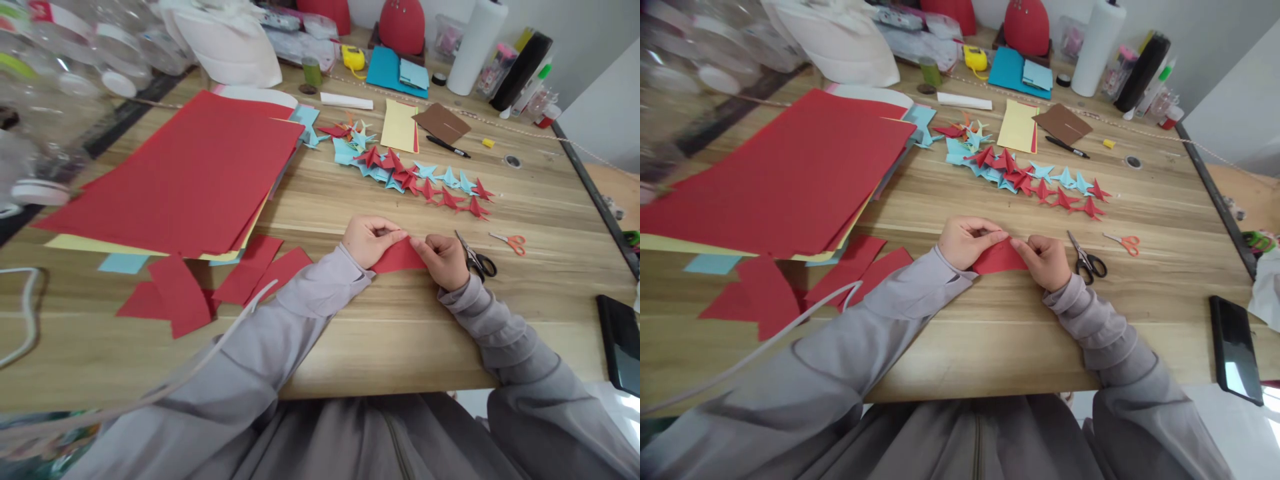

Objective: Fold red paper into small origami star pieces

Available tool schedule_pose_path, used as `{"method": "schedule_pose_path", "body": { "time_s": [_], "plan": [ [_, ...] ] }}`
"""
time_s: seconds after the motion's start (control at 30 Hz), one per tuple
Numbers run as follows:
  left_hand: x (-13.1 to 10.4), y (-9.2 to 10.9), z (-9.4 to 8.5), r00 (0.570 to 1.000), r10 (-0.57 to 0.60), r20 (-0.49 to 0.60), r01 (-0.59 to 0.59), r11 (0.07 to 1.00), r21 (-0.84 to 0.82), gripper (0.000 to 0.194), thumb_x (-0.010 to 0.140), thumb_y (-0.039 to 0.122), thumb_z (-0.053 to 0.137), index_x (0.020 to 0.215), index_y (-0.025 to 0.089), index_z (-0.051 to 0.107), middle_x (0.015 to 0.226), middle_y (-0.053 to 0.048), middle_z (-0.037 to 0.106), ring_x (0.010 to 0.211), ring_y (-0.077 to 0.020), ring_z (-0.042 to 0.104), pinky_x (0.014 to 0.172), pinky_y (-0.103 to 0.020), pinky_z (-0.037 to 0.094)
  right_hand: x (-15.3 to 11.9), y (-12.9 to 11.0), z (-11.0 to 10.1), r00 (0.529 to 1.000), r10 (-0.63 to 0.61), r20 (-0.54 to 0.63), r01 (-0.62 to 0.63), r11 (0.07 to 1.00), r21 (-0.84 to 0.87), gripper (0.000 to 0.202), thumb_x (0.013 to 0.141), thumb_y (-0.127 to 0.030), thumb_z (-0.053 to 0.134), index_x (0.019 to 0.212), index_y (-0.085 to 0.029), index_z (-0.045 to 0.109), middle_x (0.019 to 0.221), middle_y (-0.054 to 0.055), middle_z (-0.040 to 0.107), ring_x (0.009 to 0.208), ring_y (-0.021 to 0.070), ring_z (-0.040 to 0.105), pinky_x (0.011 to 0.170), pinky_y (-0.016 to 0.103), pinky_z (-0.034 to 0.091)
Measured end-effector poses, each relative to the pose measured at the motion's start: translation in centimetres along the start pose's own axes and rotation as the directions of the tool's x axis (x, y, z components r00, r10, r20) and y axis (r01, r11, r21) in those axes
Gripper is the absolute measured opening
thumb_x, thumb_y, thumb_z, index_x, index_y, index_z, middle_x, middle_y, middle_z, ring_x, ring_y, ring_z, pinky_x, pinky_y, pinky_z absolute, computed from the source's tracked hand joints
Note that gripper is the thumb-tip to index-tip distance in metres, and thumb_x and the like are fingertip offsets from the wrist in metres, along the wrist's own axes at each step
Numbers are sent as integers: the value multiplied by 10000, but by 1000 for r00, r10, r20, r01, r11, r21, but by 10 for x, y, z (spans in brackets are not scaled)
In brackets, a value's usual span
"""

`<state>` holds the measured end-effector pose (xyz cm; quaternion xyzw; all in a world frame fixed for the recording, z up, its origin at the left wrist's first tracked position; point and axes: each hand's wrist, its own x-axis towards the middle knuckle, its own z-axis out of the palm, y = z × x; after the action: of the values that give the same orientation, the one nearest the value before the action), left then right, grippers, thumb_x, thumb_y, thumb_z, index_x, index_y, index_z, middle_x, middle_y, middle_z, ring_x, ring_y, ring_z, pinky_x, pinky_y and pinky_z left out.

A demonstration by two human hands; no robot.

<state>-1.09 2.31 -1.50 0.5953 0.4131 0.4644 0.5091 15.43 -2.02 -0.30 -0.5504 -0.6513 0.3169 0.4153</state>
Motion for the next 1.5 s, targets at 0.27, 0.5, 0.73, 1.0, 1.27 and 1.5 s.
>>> {"method": "schedule_pose_path", "body": {
  "time_s": [0.27, 0.5, 0.73, 1.0, 1.27, 1.5],
  "plan": [
    [3, -2, -5, 994, -52, -100, 48, 998, -39, 280, 585, 406, 786, 641, 139, 722, 617, -40, 695, 546, -117, 556, 533, -246, 437, -1, 6, -7, 993, 96, 74, -106, 985, 138, 562, 772, -651, 569, 472, -214, 379, 359, -55, 388, 341, 63, 308, 364, 231, 216],
    [0, 4, -2, 997, -83, -2, 83, 995, -52, 219, 571, 339, 792, 601, 137, 714, 545, -15, 661, 481, -82, 491, 482, -219, 382, 3, 5, -8, 997, 70, 38, -77, 969, 234, 477, 756, -635, 598, 602, -186, 550, 500, -38, 465, 458, 84, 394, 444, 236, 308],
    [-5, 6, 6, 969, -218, 118, 237, 955, -177, 328, 459, 345, 859, 668, 134, 721, 605, -18, 691, 523, -94, 561, 533, -232, 460, 2, 2, -5, 995, 63, 82, -74, 987, 141, 498, 729, -638, 613, 556, -183, 511, 481, -50, 400, 471, 75, 309, 444, 237, 264],
    [-4, -1, 4, 944, -272, 187, 313, 917, -248, 431, 402, 208, 861, 788, 112, 697, 580, 18, 659, 513, -84, 569, 553, -238, 478, 1, 4, -5, 993, 75, 90, -88, 983, 160, 476, 730, -627, 617, 578, -187, 517, 508, -39, 439, 489, 83, 346, 458, 241, 288],
    [-12, 8, 14, 928, -199, 314, 264, 947, -180, 415, 507, 93, 762, 870, 131, 564, 456, 109, 509, 446, -44, 436, 494, -186, 353, 0, 1, -1, 986, 1, 169, -16, 996, 85, 484, 774, -625, 567, 590, -180, 520, 541, -28, 463, 524, 89, 365, 509, 254, 304],
    [-12, 14, 8, 900, -149, 410, 272, 927, -259, 522, 512, 104, 769, 993, 135, 568, 525, 98, 523, 483, -46, 469, 508, -182, 349, 0, -1, -2, 977, 100, 189, -149, 953, 265, 513, 731, -637, 608, 541, -192, 436, 505, -63, 351, 491, 73, 277, 477, 240, 259]
  ]
}}
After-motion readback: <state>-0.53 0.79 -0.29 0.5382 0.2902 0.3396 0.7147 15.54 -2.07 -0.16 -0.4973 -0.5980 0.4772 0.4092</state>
